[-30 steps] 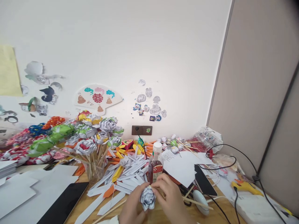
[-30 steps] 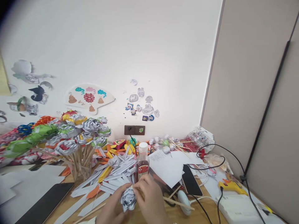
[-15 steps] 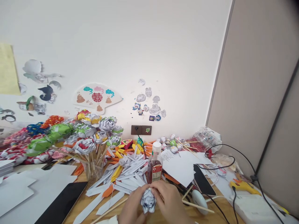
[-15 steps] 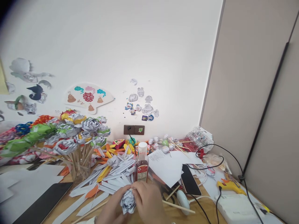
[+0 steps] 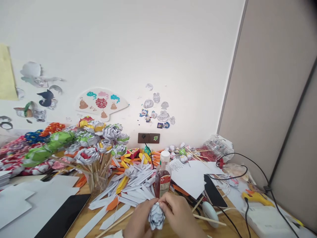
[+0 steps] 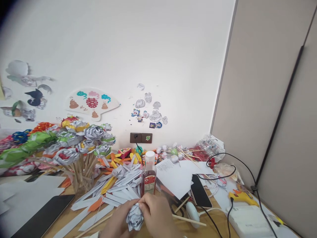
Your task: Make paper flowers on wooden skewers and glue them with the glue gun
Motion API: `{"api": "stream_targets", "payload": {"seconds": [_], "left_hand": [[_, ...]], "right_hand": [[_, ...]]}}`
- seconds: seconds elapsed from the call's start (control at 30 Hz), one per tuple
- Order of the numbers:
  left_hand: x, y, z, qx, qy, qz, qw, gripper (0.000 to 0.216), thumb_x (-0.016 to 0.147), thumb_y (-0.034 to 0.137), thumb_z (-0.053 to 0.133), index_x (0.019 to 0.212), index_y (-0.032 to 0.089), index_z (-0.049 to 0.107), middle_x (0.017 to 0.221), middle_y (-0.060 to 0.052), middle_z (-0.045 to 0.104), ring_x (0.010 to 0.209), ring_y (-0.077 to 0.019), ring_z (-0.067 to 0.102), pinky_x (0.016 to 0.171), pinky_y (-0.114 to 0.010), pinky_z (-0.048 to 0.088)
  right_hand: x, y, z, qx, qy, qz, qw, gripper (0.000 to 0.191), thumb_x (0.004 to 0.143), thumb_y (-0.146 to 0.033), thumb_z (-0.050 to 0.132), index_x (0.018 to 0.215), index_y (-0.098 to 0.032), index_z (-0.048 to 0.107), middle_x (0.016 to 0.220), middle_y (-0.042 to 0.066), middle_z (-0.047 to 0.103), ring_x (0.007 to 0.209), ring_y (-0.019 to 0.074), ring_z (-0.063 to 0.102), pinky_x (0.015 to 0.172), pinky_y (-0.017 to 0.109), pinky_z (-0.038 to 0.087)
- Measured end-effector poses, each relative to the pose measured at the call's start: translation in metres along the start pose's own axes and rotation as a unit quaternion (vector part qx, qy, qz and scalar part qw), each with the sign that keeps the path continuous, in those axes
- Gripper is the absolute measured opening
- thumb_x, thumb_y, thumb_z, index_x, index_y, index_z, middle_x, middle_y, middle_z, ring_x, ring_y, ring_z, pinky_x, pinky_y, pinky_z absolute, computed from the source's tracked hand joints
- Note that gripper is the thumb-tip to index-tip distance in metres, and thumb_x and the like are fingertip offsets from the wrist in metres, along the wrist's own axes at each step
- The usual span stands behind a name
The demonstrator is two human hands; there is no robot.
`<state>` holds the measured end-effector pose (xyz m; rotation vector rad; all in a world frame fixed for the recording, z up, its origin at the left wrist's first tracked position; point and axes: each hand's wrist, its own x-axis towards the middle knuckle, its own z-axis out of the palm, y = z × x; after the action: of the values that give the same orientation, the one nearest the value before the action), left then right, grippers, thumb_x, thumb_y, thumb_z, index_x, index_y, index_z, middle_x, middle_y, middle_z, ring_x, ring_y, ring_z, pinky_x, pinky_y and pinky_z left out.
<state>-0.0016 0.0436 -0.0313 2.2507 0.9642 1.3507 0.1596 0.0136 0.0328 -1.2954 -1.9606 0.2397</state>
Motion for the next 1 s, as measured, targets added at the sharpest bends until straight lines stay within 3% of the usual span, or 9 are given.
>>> {"api": "stream_targets", "payload": {"seconds": [0.13,0.33,0.53,0.7,1.0], "left_hand": [[0.0,-0.003,0.0,-0.009,0.011,-0.019,1.0,0.056,0.059,0.008,0.055,0.113,0.023,0.056,0.11,-0.006,0.066,0.101,-0.0242,0.059,0.088,-0.033,0.046],[0.004,0.0,-0.001,-0.02,0.083,-0.105,0.991,0.048,0.066,0.016,0.054,0.114,0.019,0.051,0.114,-0.01,0.063,0.109,-0.0261,0.056,0.093,-0.038,0.043],[0.005,0.005,-0.002,-0.041,0.096,-0.103,0.989,0.043,0.068,0.02,0.053,0.111,0.018,0.051,0.11,-0.011,0.064,0.104,-0.0262,0.059,0.09,-0.039,0.045],[0.004,0.005,-0.003,-0.036,0.088,-0.111,0.989,0.043,0.066,0.016,0.051,0.108,0.019,0.053,0.107,-0.009,0.067,0.103,-0.0257,0.06,0.089,-0.037,0.046],[0.006,0.011,-0.004,-0.035,0.099,-0.114,0.988,0.046,0.068,0.017,0.053,0.113,0.016,0.046,0.111,-0.012,0.063,0.104,-0.0261,0.06,0.088,-0.039,0.047]], "right_hand": [[0.001,0.003,0.003,-0.023,0.021,-0.009,0.999,0.015,0.087,-0.023,0.046,0.083,-0.021,0.06,0.073,0.0,0.066,0.064,0.0148,0.06,0.056,0.021,0.036],[0.004,0.012,0.002,-0.046,0.131,-0.018,0.99,0.026,0.092,-0.025,0.034,0.091,-0.02,0.059,0.081,0.004,0.068,0.071,0.0169,0.063,0.062,0.023,0.043],[0.0,0.001,0.013,-0.083,0.101,-0.039,0.991,0.023,0.088,-0.021,0.038,0.087,-0.021,0.061,0.074,0.003,0.067,0.066,0.0173,0.064,0.058,0.023,0.042],[-0.003,-0.005,0.024,-0.059,0.121,-0.036,0.99,0.023,0.087,-0.02,0.036,0.085,-0.02,0.059,0.071,0.003,0.067,0.061,0.0172,0.064,0.054,0.023,0.041],[-0.001,-0.003,0.016,-0.063,0.16,-0.004,0.985,0.023,0.089,-0.025,0.035,0.086,-0.02,0.058,0.074,0.004,0.067,0.065,0.0186,0.064,0.055,0.024,0.041]]}}
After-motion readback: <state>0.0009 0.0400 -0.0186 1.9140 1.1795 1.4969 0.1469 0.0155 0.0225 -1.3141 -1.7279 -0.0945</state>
